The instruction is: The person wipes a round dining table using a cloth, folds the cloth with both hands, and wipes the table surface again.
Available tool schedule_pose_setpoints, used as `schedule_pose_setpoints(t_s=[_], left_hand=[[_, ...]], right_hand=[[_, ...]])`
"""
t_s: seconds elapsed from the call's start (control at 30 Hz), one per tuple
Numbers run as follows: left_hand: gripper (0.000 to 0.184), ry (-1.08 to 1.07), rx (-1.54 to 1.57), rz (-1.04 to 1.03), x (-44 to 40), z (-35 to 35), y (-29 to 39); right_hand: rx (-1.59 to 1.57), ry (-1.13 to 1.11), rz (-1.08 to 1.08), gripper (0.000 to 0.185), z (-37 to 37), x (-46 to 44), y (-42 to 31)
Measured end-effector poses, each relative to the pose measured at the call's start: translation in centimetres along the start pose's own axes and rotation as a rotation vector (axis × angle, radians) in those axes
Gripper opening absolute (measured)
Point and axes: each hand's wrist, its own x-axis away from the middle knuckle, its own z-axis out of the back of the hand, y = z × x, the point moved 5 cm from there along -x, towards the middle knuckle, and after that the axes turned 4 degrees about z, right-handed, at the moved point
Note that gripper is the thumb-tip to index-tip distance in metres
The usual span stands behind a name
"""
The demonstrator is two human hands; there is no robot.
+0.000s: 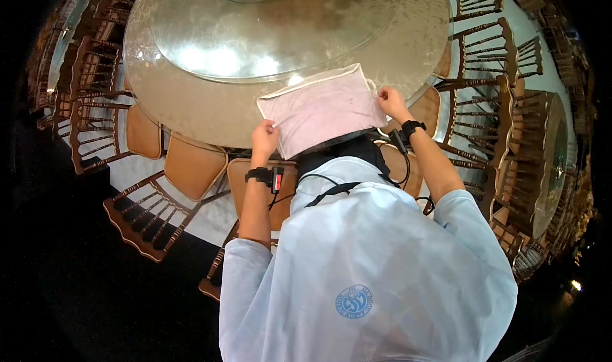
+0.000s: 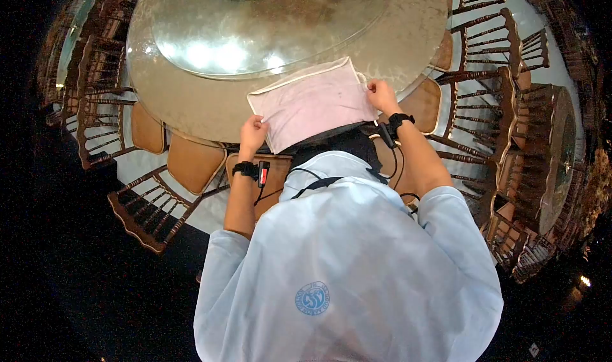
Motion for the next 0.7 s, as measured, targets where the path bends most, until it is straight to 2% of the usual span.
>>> schedule_pose_setpoints(t_s=[0.1, 0.2, 0.27, 0.3, 0.37, 0.43, 0.5, 0.57, 0.7], left_hand=[[0.027, 0.034, 0.143, -0.047, 0.2, 0.7, -0.2], [0.027, -0.046, 0.185, 0.000, 0.6, 1.3, 0.3], [0.024, -0.180, 0.454, 0.092, 1.5, 2.3, 2.5], [0.024, -0.180, 0.451, 0.091, 1.4, 3.1, 3.3], [0.021, -0.160, 0.448, -0.098, 0.7, 5.2, 5.6], [0.019, -0.104, 0.396, -0.186, 0.3, 9.2, 10.6], [0.015, -0.004, 0.392, -0.321, -0.1, 13.3, 15.4], [0.014, 0.052, 0.424, -0.510, -0.5, 16.6, 19.1], [0.018, 0.182, 0.385, -0.631, 0.2, 20.1, 23.9]], right_hand=[[0.038, 0.040, 0.087, 0.016, 0.7, -0.3, -0.5], [-0.015, 0.077, 0.135, 0.013, 1.5, -0.5, -0.8], [-0.329, -0.045, 0.093, 0.009, 2.0, -0.7, -0.4], [-0.332, -0.044, 0.093, 0.009, 2.9, -0.9, -0.2], [-0.572, -0.049, 0.141, 0.007, 5.2, -1.4, -0.7], [-0.632, 0.018, 0.180, 0.007, 9.3, -1.7, -3.4], [-0.655, 0.088, 0.220, 0.009, 13.4, -2.6, -5.8], [-0.704, 0.145, 0.351, 0.015, 17.6, -2.6, -9.3], [-0.632, 0.174, 0.455, 0.020, 23.4, -2.4, -13.4]])
